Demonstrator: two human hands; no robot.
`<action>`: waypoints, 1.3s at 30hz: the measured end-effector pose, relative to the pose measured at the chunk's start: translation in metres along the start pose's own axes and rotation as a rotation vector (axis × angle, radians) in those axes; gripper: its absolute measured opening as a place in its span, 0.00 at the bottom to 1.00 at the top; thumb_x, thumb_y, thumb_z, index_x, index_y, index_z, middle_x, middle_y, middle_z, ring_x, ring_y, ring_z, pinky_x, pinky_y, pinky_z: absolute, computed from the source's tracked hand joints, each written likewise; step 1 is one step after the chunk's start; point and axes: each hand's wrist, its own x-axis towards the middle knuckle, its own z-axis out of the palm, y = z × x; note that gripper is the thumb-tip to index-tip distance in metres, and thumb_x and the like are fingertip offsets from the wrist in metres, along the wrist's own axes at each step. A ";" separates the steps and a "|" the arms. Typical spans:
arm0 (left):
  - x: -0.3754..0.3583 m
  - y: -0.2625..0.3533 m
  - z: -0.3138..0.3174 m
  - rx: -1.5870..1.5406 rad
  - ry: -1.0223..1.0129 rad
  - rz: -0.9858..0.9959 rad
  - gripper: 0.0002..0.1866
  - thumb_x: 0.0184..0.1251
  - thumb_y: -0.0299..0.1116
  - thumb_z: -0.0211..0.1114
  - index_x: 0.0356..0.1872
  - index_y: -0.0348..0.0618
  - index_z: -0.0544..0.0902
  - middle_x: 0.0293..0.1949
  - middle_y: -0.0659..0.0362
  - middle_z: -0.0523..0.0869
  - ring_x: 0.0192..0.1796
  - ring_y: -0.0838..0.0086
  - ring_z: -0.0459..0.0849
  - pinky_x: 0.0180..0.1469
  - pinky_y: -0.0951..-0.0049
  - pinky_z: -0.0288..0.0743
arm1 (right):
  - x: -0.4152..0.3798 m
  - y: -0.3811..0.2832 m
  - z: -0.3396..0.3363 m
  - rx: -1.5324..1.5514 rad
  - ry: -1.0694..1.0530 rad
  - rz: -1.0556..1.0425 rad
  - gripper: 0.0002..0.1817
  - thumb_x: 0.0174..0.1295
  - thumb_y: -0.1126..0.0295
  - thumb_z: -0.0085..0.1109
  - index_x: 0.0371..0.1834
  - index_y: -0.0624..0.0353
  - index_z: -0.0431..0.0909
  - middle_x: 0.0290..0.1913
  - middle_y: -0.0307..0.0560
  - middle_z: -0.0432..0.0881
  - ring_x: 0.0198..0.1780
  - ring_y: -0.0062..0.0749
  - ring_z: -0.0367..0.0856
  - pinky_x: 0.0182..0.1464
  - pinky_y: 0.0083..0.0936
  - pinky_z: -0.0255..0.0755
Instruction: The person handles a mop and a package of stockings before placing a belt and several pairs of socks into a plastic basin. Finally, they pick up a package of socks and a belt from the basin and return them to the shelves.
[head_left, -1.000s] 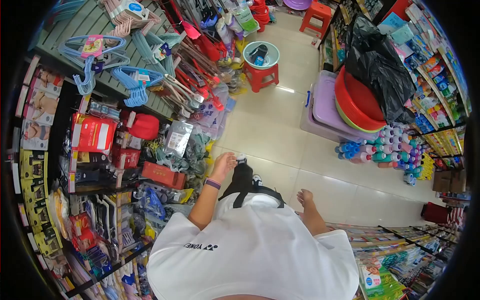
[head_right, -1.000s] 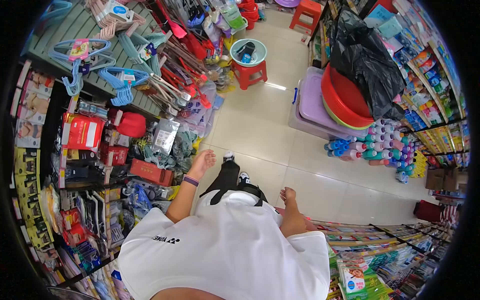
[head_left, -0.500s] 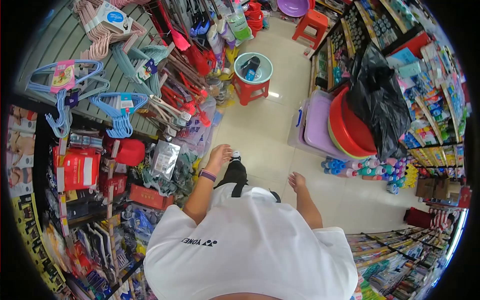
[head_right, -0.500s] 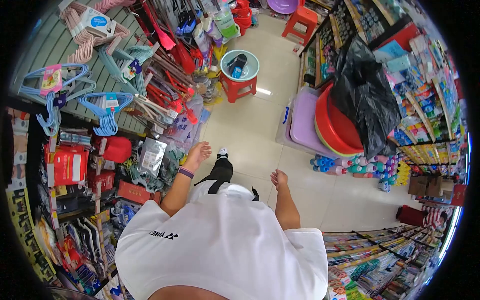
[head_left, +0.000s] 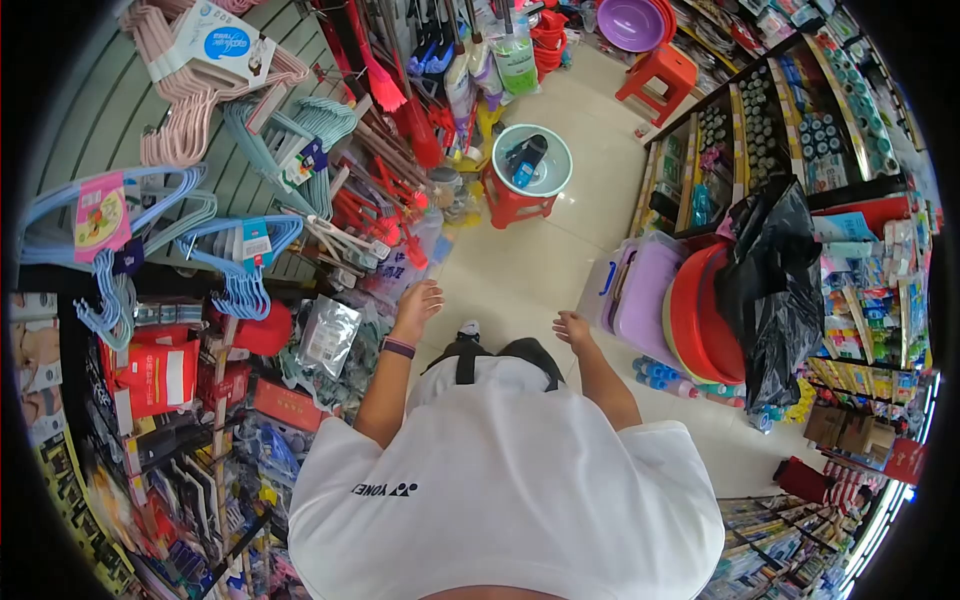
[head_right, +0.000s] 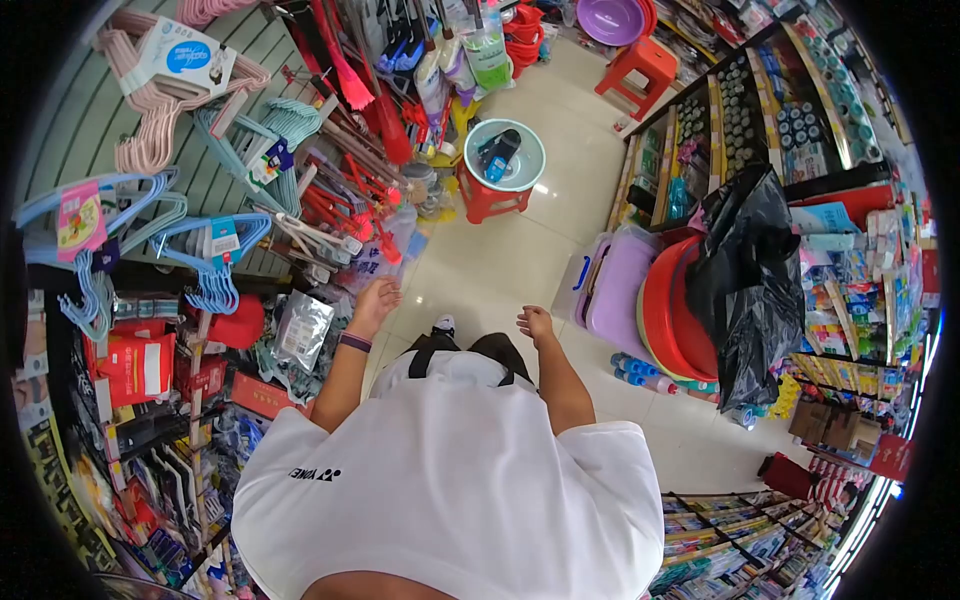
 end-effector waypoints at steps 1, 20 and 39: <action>0.007 0.002 0.001 -0.016 0.008 -0.003 0.11 0.62 0.37 0.50 0.41 0.43 0.75 0.34 0.58 0.80 0.33 0.73 0.79 0.37 0.74 0.73 | 0.006 -0.010 0.002 -0.005 -0.001 0.006 0.17 0.63 0.62 0.45 0.51 0.57 0.69 0.45 0.49 0.77 0.43 0.35 0.78 0.42 0.29 0.73; 0.204 0.045 0.179 -0.027 0.293 -0.104 0.10 0.63 0.33 0.48 0.41 0.41 0.74 0.34 0.57 0.80 0.34 0.72 0.80 0.38 0.75 0.73 | 0.384 -0.281 0.003 -0.479 -0.183 -0.196 0.14 0.59 0.65 0.48 0.44 0.59 0.73 0.30 0.47 0.80 0.28 0.31 0.79 0.31 0.28 0.73; 0.272 0.060 0.281 0.154 0.520 -0.418 0.09 0.67 0.33 0.48 0.40 0.41 0.74 0.34 0.59 0.80 0.36 0.76 0.80 0.39 0.78 0.72 | 0.575 -0.415 0.118 -1.574 -0.249 -0.455 0.21 0.61 0.68 0.38 0.59 0.49 0.63 0.43 0.51 0.80 0.42 0.41 0.81 0.43 0.38 0.73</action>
